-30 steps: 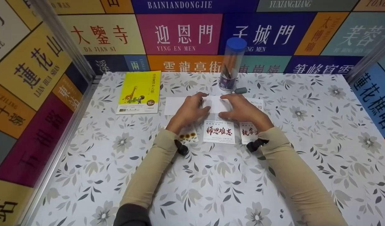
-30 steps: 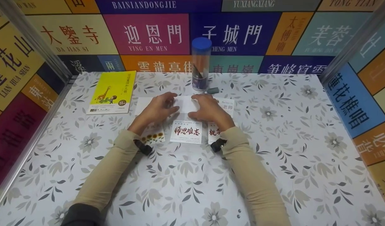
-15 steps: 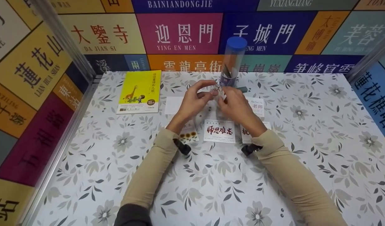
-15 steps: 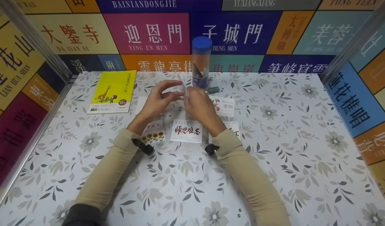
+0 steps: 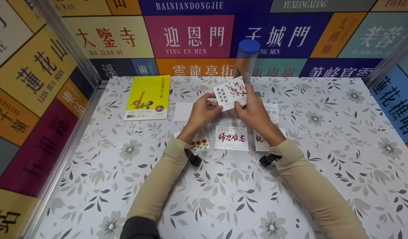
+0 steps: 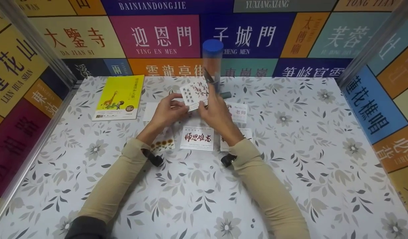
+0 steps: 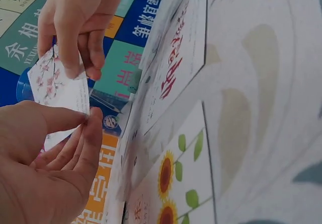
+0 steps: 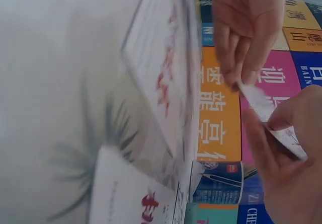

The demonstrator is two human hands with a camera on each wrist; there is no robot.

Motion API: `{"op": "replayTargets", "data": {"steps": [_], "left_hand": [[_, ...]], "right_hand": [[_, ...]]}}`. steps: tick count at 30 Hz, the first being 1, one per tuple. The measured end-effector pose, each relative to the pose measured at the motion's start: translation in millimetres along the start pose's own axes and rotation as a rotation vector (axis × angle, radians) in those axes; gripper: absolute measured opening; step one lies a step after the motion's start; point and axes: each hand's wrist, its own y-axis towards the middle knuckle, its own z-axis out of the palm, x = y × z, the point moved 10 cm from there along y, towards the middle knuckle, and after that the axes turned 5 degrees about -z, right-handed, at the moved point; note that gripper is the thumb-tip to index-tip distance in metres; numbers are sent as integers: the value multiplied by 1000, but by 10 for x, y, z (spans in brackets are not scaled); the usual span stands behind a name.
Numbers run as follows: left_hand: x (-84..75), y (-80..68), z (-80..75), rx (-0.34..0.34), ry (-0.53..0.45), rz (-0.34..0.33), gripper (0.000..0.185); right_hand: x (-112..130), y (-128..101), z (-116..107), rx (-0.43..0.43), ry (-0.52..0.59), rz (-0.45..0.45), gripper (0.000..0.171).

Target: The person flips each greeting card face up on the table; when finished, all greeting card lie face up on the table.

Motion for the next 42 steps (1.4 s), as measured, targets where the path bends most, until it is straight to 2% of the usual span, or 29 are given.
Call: {"op": "replayTargets", "data": {"steps": [2,4,6,12,16,20,25,31,33,37,42], "left_hand": [[-10,5,-3,0,5,9,42],[-24,10,-4,4,30,12,42],[-31,10,-9,7,71,8,45],[4,6,-11,7,283,-10,52],[14,-3,27,11,444,-2,31],[-3,-13,54,9,556,1,13],[-9,-16,34,7,587,4,14],[15,-36,-84,11,518,35,36],[28,-48,-157,10,490,27,39],[58,-65,-353,-10,496,-1,36],[134,-78,-637,-55,552,-38,33]], "right_hand": [[-32,-7,-38,-26,-76,2,83],[-74,-11,-56,-31,-110,17,91],[-118,-15,-41,-9,-120,37,91],[-268,-76,206,215,-153,111,77],[-342,-144,333,336,-181,170,74],[-377,-162,382,388,-215,189,72],[-389,-152,427,422,-246,170,68],[-379,-163,458,458,-210,202,70],[-375,-161,448,471,-185,214,71],[-346,-138,418,461,-133,215,71],[-171,-100,482,416,-84,125,61]]}}
